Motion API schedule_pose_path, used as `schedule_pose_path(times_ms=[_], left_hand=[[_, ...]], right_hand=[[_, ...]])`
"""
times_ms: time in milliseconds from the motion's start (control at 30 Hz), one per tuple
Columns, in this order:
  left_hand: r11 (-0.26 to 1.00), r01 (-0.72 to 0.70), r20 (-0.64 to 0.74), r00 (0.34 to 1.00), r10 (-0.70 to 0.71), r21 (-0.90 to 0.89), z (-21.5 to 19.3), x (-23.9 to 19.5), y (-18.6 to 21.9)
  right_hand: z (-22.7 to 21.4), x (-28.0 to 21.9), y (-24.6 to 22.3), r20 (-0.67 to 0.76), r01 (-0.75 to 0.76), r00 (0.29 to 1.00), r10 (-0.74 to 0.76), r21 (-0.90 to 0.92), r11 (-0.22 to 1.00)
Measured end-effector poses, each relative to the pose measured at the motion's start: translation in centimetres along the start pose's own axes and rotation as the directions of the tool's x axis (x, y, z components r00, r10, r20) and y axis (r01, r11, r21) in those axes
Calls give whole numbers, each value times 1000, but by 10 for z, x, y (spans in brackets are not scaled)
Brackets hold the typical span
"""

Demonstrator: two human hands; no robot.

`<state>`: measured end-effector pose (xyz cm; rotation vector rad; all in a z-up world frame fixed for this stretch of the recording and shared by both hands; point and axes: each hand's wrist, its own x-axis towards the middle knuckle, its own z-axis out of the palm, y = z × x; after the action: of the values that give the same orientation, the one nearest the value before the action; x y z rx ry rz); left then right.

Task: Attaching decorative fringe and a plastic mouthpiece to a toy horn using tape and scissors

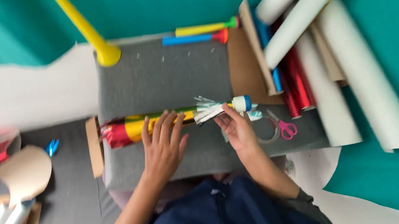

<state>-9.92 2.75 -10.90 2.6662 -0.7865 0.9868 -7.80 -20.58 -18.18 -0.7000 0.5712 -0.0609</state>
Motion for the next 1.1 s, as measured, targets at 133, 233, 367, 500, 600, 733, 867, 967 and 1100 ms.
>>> schedule_pose_path(times_ms=[133, 233, 367, 500, 600, 733, 867, 967, 1100], left_hand=[[997, 60, 108, 992, -65, 49, 20, -21, -4], [996, 79, 189, 978, -86, 41, 23, -28, 0], [994, 109, 344, 933, -109, 20, 27, -27, 6], [976, 164, 307, 945, -115, -140, 6, -11, 10], [925, 203, 271, 956, -116, -322, -16, 4, 20], [816, 269, 347, 933, -90, -511, -49, 19, 34], [716, 370, 414, 902, -123, -592, -65, 23, 51], [630, 438, 471, 873, -127, -641, -79, 23, 62], [543, 499, 538, 837, -101, -675, -95, 17, 75]], right_hand=[[1, -15, 8, -48, -88, 995, 85, -58, 994], [3, -23, 1, -64, -112, 992, 105, -125, 986], [0, -24, -10, 56, -43, 997, 56, -211, 977], [6, -43, -29, 479, 258, 871, -107, -263, 930], [-13, -35, -42, 687, 510, 698, -204, -277, 814], [-14, -37, -55, 765, 586, 595, -246, -202, 785], [-24, -38, -67, 814, 713, 503, -290, -202, 671], [-6, -69, -83, 843, 715, 459, -281, -163, 680], [-3, -77, -91, 905, 558, 397, -153, -106, 823]])
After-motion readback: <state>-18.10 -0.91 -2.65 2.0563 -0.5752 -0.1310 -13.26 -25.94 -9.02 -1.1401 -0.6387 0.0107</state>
